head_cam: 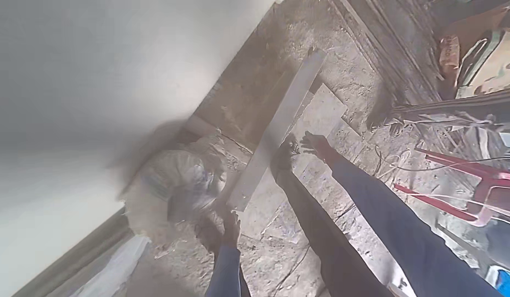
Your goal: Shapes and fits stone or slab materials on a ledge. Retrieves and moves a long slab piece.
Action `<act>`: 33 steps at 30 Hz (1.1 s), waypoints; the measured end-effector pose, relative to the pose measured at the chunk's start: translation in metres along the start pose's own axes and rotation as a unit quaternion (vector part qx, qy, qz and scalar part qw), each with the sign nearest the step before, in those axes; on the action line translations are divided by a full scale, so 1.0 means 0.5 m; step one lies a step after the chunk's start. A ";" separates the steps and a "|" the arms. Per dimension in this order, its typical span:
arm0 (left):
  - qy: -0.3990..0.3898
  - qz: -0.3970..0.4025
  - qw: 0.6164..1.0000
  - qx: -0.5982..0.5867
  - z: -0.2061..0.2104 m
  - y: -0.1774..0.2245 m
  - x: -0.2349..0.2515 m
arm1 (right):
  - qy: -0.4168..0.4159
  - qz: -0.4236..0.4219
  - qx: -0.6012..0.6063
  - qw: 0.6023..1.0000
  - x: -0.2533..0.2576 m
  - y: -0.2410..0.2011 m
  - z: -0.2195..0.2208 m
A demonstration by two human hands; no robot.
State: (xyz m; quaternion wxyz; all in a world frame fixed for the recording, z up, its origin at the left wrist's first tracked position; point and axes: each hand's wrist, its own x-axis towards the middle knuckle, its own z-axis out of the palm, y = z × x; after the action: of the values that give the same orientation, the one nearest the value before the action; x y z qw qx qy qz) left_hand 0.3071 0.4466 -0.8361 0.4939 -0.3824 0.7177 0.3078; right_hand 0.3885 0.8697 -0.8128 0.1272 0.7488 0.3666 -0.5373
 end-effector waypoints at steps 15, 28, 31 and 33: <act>0.049 0.039 0.944 -0.324 0.115 -0.021 0.069 | 0.032 -0.029 0.057 0.997 0.182 -0.085 0.096; 0.159 -0.019 0.976 -0.150 0.086 0.009 -0.018 | 0.042 -0.055 0.246 0.967 0.259 -0.130 0.089; 0.166 -0.067 0.969 -0.172 0.093 0.019 -0.047 | 0.030 -0.075 0.248 0.965 0.261 -0.143 0.085; 0.179 -0.084 0.963 -0.183 0.088 0.025 -0.061 | 0.036 -0.085 0.230 0.969 0.253 -0.141 0.087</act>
State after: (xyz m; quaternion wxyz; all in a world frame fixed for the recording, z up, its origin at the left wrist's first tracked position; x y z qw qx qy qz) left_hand 0.3239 0.4967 -0.8207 0.3031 -0.5740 0.6909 0.3184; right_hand 0.3289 0.9456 -0.9292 -0.1079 0.7431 0.2995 -0.5886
